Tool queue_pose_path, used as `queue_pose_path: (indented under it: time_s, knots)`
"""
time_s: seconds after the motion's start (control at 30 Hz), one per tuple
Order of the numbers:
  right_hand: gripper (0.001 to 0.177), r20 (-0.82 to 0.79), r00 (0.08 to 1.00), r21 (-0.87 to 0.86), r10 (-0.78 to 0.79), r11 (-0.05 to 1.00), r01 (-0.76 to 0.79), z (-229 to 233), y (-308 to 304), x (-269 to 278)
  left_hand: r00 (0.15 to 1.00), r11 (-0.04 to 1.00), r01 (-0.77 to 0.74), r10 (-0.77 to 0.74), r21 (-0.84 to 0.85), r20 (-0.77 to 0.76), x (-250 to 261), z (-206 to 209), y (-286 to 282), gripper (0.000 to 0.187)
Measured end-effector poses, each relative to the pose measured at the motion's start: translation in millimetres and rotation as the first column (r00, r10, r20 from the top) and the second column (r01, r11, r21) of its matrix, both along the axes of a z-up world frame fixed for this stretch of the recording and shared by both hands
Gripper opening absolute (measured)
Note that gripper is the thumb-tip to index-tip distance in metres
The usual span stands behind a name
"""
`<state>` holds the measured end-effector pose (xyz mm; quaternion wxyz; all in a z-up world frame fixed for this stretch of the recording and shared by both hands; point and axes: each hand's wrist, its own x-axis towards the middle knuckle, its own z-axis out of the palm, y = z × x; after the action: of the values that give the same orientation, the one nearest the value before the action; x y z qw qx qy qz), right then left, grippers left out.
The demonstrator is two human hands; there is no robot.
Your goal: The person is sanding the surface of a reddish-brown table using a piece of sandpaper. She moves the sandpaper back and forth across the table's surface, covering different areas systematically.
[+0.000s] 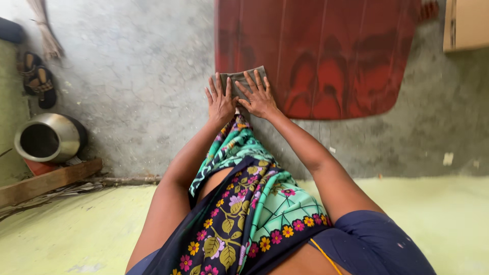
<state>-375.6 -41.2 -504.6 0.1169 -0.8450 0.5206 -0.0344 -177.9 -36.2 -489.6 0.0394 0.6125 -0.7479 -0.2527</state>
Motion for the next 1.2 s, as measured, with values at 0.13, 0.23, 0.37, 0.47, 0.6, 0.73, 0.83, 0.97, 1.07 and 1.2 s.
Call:
queue_pose_path:
  time_s: [0.13,0.23,0.37,0.47,0.6,0.73,0.83,0.97,1.07,1.2]
  knots:
    - [0.078,0.02,0.993,0.075,-0.119,0.99,0.117,5.1,51.2,-18.0,0.971,0.964,0.212,-0.19,-0.158,0.144,-21.3,-3.3,32.1,0.082]
    - [0.076,0.091,0.957,0.095,-0.277,0.959,0.268,4.5,80.6,-31.0,0.951,0.959,0.232,-0.259,-0.164,-0.17,-39.8,-14.9,42.7,0.078]
    - [0.062,0.075,0.901,-0.001,-0.427,0.904,0.428,-3.4,98.6,-41.5,0.93,0.926,0.344,-0.359,-0.156,-0.078,-59.2,-9.2,33.5,0.074]
    - [0.06,0.082,0.918,-0.059,-0.388,0.918,0.393,-7.3,81.9,-43.8,0.922,0.92,0.377,-0.384,-0.111,-0.05,-67.1,4.2,6.9,0.076]
    - [0.061,0.078,0.906,0.036,-0.416,0.909,0.415,2.1,41.5,-44.6,0.946,0.947,0.31,-0.316,-0.08,-0.069,-66.9,17.4,-24.0,0.073]
    - [0.063,0.021,0.893,0.043,-0.449,0.893,0.448,15.5,18.0,-40.5,0.951,0.948,0.305,-0.308,-0.088,-0.013,-73.1,20.2,-45.8,0.072]
    - [0.064,0.001,0.904,0.034,-0.428,0.903,0.427,18.3,-12.2,-46.6,0.957,0.954,0.286,-0.288,-0.092,-0.009,-80.5,13.8,-70.0,0.072]
    - [0.064,-0.024,0.919,0.029,-0.393,0.919,0.394,18.2,-80.8,-62.5,0.978,0.976,0.206,-0.208,-0.063,-0.018,-98.7,9.6,-123.5,0.07]
    - [0.064,-0.045,0.932,0.033,-0.36,0.932,0.362,17.2,-134.2,-75.1,0.986,0.986,0.166,-0.166,-0.007,-0.007,-112.6,8.2,-171.1,0.071]
    - [0.064,-0.066,0.936,0.037,-0.345,0.937,0.348,17.9,-207.2,-87.1,0.992,0.992,0.127,-0.127,0.012,0.001,-127.5,8.4,-238.6,0.07]
